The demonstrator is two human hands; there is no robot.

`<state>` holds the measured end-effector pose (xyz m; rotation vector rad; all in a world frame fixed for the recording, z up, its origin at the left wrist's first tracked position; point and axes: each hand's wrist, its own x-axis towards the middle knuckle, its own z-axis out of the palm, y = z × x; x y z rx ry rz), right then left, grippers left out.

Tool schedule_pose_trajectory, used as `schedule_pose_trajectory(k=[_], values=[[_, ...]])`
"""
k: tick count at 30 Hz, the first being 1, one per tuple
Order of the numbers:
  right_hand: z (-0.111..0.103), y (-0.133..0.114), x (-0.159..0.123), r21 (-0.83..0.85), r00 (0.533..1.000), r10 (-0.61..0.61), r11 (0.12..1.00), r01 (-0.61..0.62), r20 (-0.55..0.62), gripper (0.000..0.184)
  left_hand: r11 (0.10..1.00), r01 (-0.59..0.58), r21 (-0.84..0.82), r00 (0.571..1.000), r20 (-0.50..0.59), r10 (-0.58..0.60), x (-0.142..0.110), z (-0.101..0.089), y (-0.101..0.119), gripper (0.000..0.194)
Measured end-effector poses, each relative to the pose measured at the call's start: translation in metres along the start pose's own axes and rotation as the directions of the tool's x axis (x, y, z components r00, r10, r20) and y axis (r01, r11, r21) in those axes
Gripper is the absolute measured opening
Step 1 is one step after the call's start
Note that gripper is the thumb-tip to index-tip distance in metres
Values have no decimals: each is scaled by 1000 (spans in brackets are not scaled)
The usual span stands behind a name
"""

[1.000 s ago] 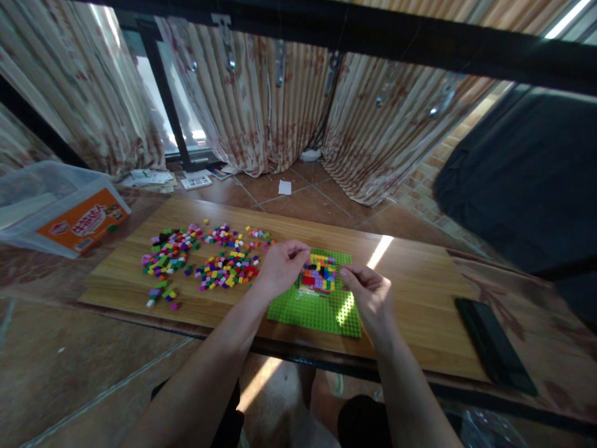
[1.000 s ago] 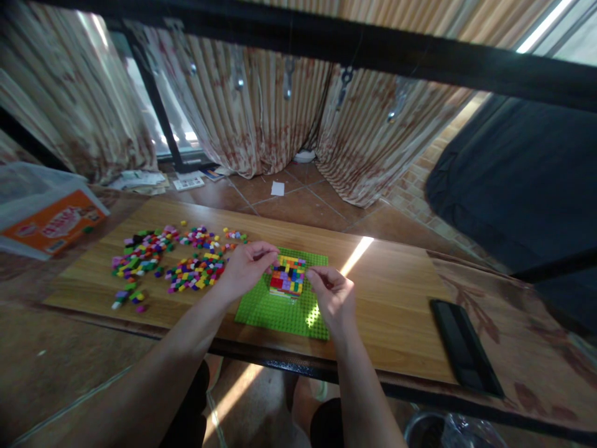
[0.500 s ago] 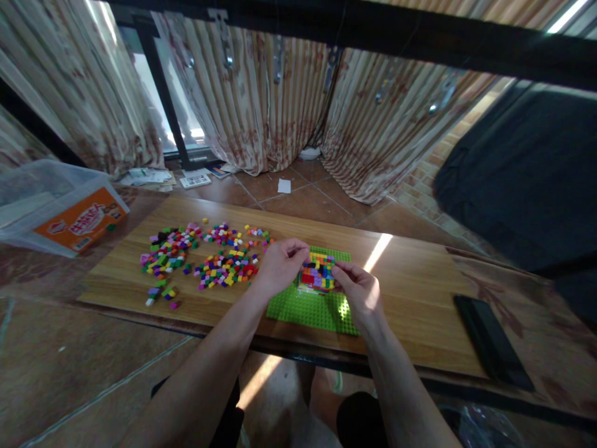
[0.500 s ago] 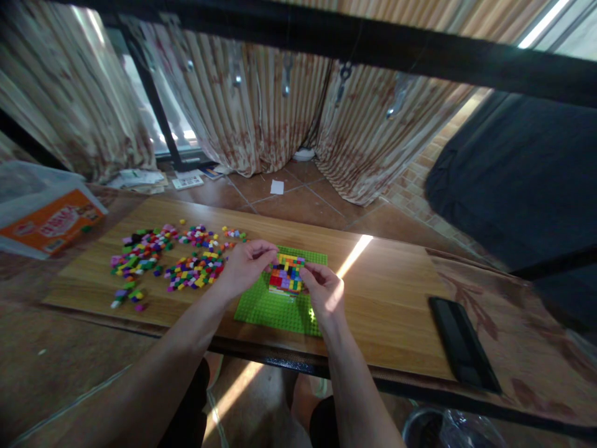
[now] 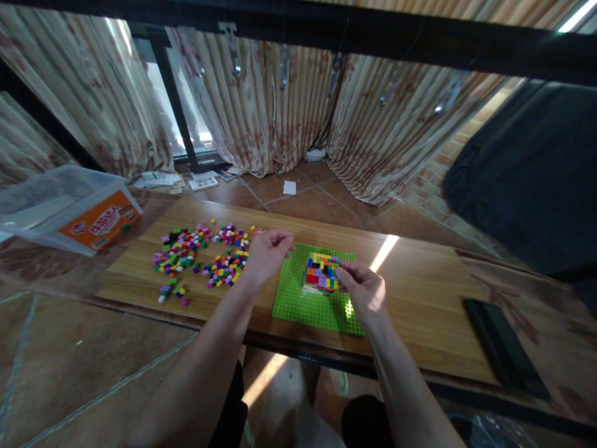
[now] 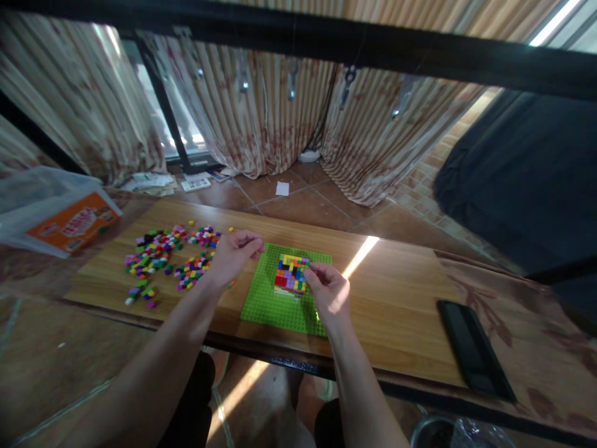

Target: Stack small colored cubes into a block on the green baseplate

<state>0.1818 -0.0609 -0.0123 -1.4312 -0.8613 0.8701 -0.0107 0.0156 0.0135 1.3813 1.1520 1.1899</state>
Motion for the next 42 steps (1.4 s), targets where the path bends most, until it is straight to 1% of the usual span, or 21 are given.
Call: schedule_pose_trajectory(k=[3,5,7,9,11,14,16,18,21,25,29,32,33,34,35,37,38,39,40,41,42], values=[[0,-1,0,-15,1000,18,1000,-18,15,41,999,52,11,993,-107,-51,8,-21,-4,12],[0,-1,0,-14,1000,20,1000,-20,18,41,993,69,95,989,-138,-55,11,-36,-7,12],[0,-1,0,-5,1000,20,1000,-20,9,41,960,36,279,993,-121,-2,11,-50,-8,13],[0,-1,0,5,1000,28,1000,-28,4,41,879,-19,477,997,-62,55,9,-61,-9,12],[0,0,0,9,999,37,999,-37,3,42,795,-59,604,998,6,69,6,-68,-8,9],[-2,1,-1,3,998,57,998,-57,8,43,648,-47,761,997,72,-12,2,-67,-7,9],[-5,0,-2,10,998,63,998,-63,6,43,514,-21,857,994,74,-83,0,-61,-5,11],[-8,-2,-1,24,998,58,998,-58,-7,43,416,1,909,991,55,-122,-2,-56,-3,17],[-12,-4,0,38,999,42,998,-41,-29,41,347,12,938,989,40,-143,-4,-50,-1,22],[-13,-6,0,62,1000,17,998,-16,-17,38,318,-19,948,988,67,-141,-8,-46,-2,20],[-12,-8,-1,47,1000,-22,999,23,-21,37,326,-67,943,989,105,-101,-12,-44,-6,19],[-11,-10,0,57,997,-53,997,56,-48,35,369,-93,925,992,120,-50,-10,-44,-7,18],[-11,-11,1,66,996,-67,995,71,-57,34,407,-96,908,993,117,-26,-9,-43,-6,17],[-11,-12,1,74,994,-86,993,91,-65,32,470,-97,877,994,111,-3,-8,-42,-5,16],[-11,-13,1,77,991,-112,990,118,-76,30,561,-94,822,994,105,13,-7,-39,-3,15],[-10,-16,-2,68,977,-187,979,194,-103,25,792,-65,607,995,99,5,-7,-31,3,11],[-8,-17,-4,57,966,-233,969,240,-110,22,897,-28,442,994,107,-22,-9,-26,6,9],[-7,-19,-7,41,954,-282,957,288,-105,18,966,27,257,991,123,-60,-11,-19,10,10],[-6,-21,-10,17,939,-333,942,336,-85,15,993,95,73,983,153,-106,-14,-12,13,13],[-4,-22,-13,-13,923,-382,924,382,-49,13,982,167,-91,969,199,-146,-18,-5,17,18],[-2,-24,-16,-48,905,-426,904,426,-2,11,947,233,-220,952,251,-176,-22,2,20,22]])
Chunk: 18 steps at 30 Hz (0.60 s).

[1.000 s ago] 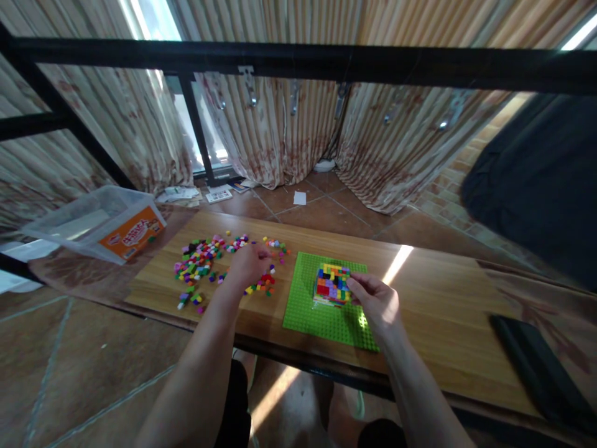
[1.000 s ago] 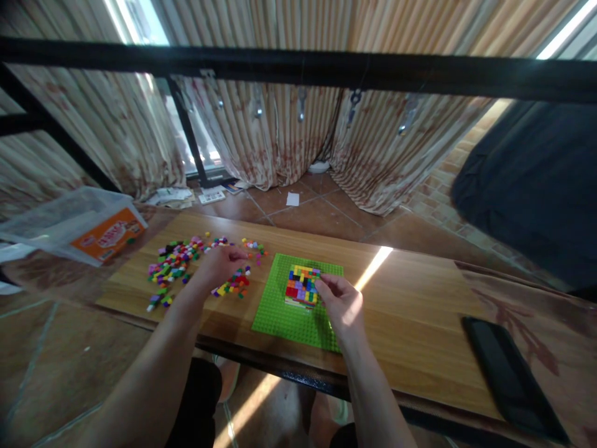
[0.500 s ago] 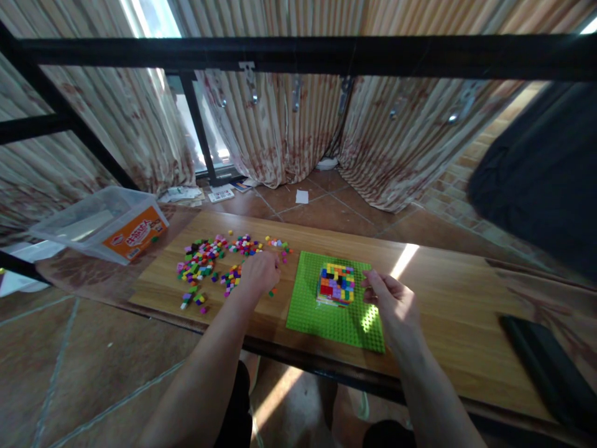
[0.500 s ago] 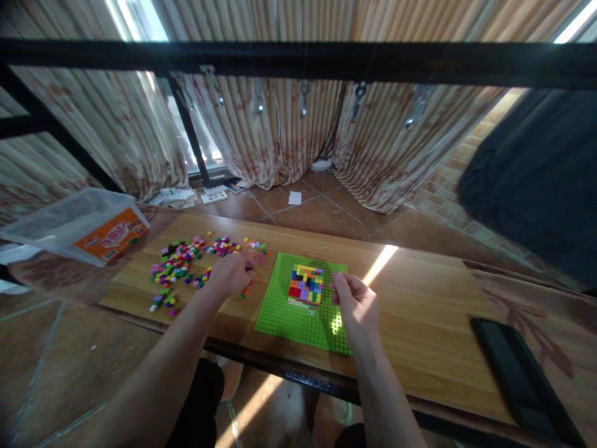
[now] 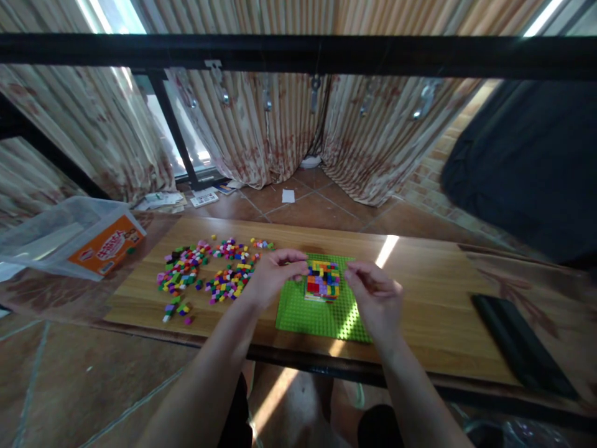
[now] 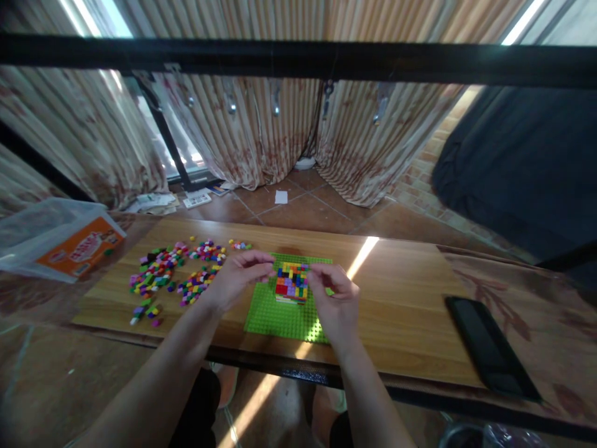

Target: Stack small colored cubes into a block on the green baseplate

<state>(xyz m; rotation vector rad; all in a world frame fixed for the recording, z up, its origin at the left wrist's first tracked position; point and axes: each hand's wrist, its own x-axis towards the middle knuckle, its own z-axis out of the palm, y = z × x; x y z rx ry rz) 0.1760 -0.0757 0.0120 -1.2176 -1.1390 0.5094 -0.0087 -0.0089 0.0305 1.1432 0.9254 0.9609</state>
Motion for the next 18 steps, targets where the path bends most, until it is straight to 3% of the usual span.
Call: schedule_pose_trajectory(k=[3,6,11,18], values=[[5,-8,-5,-84,985,-127,987,138,119,12,955,89,-281,993,94,-65,-7,22,0,25],[10,-14,-8,-125,966,-202,967,223,163,17,916,103,-387,990,126,-58,-10,34,0,23],[13,-16,-9,-203,967,-228,948,247,110,14,914,85,-397,991,129,-36,-10,41,-1,21],[12,-15,-10,-176,972,-202,959,221,122,14,923,150,-355,979,186,-88,-8,35,-3,23]])
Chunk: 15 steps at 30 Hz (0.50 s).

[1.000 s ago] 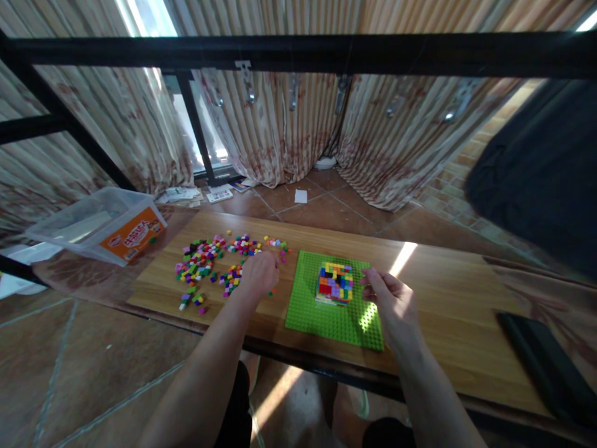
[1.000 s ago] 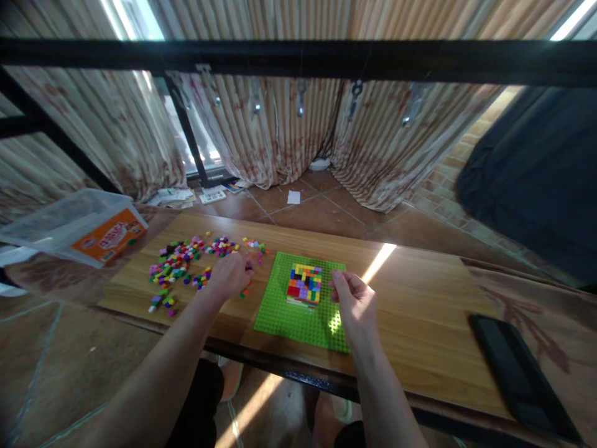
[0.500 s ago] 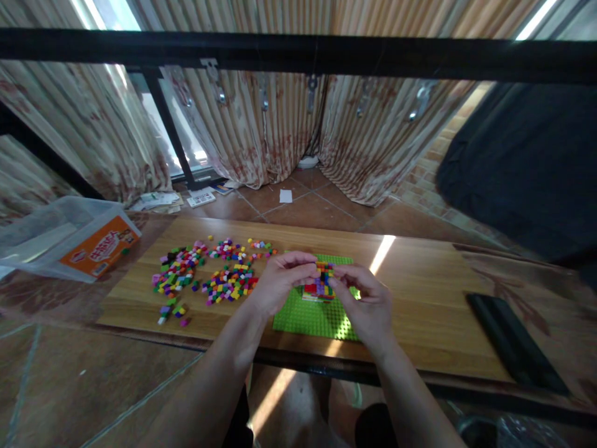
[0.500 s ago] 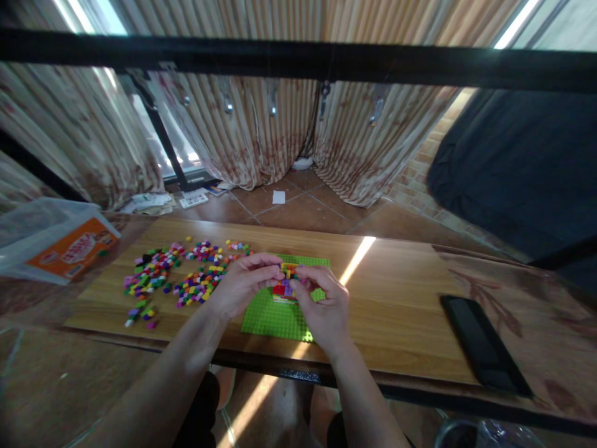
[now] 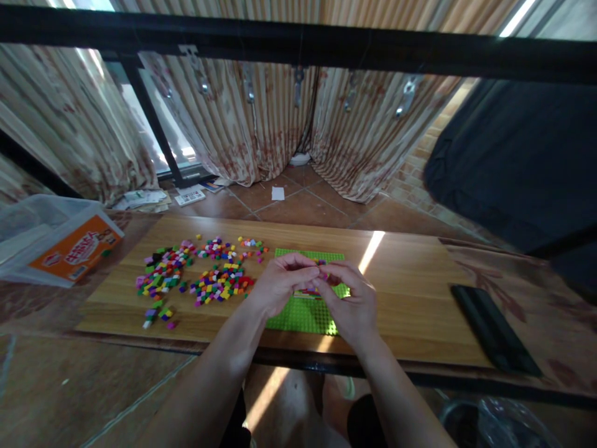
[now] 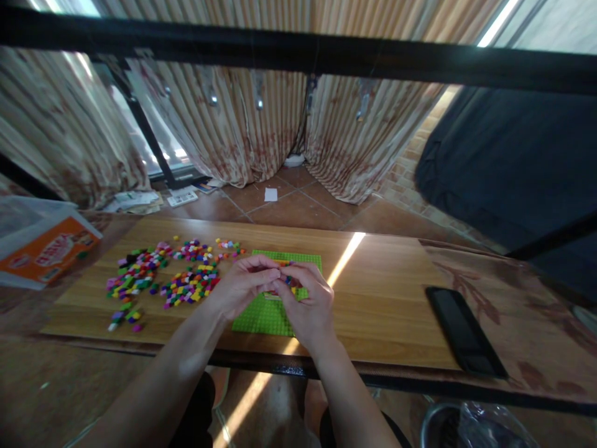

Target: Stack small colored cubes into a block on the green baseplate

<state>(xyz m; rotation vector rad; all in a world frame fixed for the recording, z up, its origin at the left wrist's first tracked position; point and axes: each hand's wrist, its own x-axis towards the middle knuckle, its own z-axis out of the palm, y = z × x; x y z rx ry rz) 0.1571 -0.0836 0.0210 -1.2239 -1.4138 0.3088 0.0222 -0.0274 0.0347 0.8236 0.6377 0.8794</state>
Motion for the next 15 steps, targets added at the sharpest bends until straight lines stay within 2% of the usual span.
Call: schedule_pose_trajectory(k=[4,11,15], values=[[-2,0,1,90,997,60,994,-64,44,11,999,45,27,999,19,-46,-2,-1,4,25],[-6,1,2,208,990,123,969,-136,73,9,992,37,117,999,16,-39,-2,-2,6,26],[-19,11,6,201,981,182,961,-191,62,11,984,0,179,998,-60,11,2,-9,7,24]])
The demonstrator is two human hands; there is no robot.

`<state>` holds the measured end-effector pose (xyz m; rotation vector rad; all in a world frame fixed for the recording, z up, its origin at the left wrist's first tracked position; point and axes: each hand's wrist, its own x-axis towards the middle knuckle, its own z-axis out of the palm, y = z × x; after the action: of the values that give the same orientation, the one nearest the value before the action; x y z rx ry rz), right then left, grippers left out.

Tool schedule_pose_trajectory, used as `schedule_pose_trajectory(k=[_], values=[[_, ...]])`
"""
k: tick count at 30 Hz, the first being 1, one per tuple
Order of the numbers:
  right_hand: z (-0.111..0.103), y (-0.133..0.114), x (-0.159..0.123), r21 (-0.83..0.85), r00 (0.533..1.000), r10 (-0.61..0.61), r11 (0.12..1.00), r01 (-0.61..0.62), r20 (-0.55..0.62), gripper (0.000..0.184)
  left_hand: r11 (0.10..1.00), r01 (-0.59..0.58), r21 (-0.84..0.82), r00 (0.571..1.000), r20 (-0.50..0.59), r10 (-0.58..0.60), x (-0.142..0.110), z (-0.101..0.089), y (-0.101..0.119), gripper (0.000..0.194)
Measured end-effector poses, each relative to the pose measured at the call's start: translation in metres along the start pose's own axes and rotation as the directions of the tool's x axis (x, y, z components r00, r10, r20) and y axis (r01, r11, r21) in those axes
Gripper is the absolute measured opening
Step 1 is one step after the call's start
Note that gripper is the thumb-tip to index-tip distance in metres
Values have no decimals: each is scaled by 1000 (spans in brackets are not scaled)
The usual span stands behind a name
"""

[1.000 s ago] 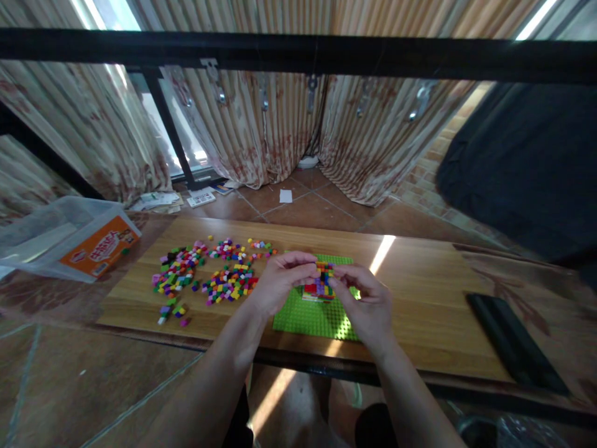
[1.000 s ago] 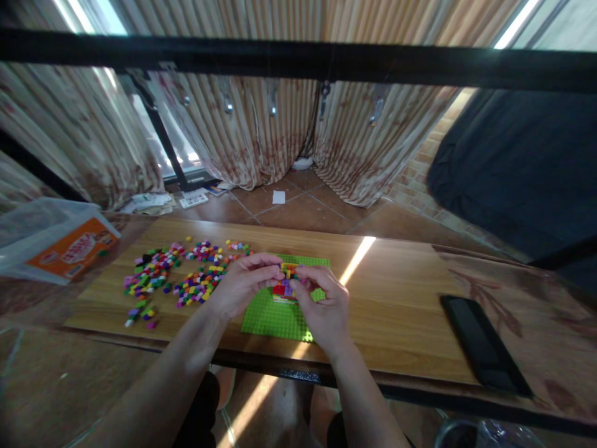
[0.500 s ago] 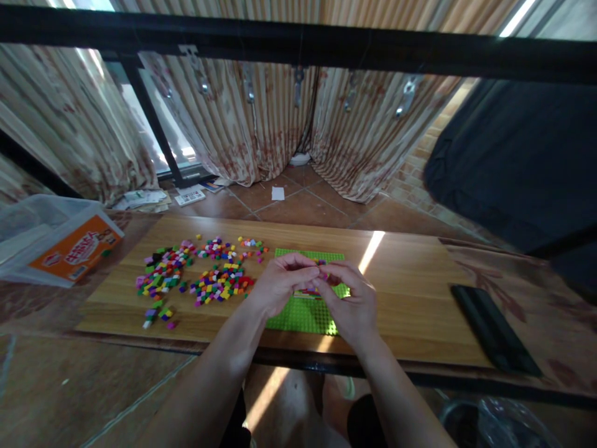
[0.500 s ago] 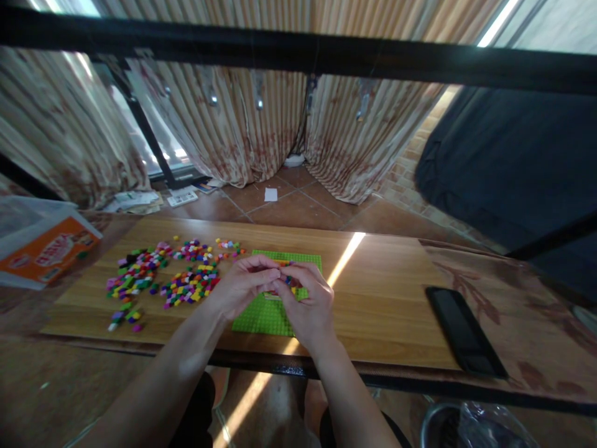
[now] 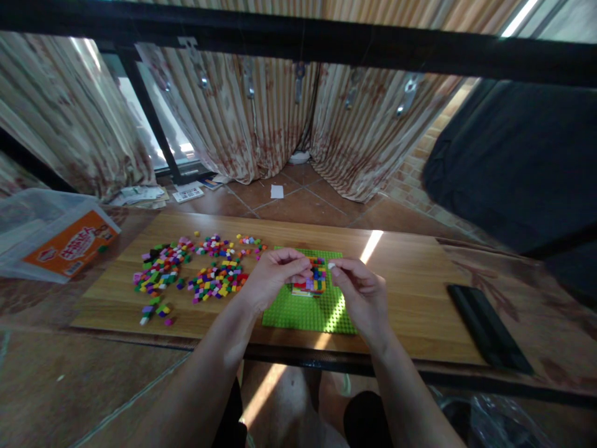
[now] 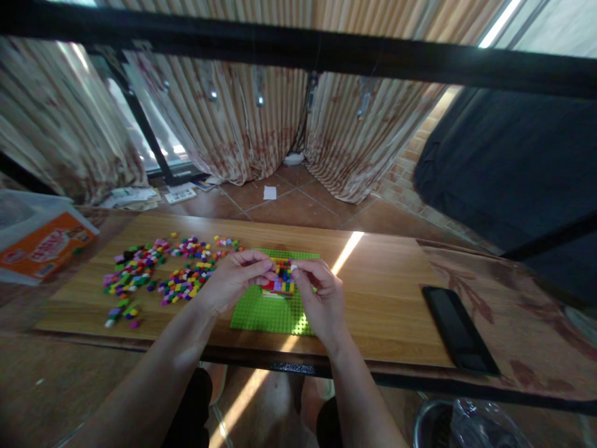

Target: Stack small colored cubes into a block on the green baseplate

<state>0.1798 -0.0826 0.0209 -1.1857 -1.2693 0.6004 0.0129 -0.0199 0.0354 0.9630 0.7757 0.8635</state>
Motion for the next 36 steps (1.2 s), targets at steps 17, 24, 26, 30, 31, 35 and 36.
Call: schedule_pose_trajectory(k=[17,24,26,30,31,35,36], values=[[-10,11,-1,-344,977,-47,931,119,209,12,971,-108,212,976,-162,143,5,-11,3,14],[-4,11,-1,-380,984,-60,917,121,169,8,966,-104,235,977,-159,144,6,-12,2,13],[-3,11,-1,-373,984,-57,920,116,166,8,969,-101,228,976,-164,140,6,-11,3,13],[-4,11,-1,-354,988,-45,930,94,145,7,969,-101,228,976,-168,141,6,-12,3,13],[-4,12,-1,-349,990,-30,934,76,137,8,968,-99,229,976,-167,139,6,-12,3,13],[-6,15,1,-272,999,54,961,-53,-2,13,969,-99,226,975,-174,140,6,-14,2,14],[-6,16,2,-225,996,79,970,-88,-49,15,970,-98,223,974,-177,139,6,-14,2,14]])
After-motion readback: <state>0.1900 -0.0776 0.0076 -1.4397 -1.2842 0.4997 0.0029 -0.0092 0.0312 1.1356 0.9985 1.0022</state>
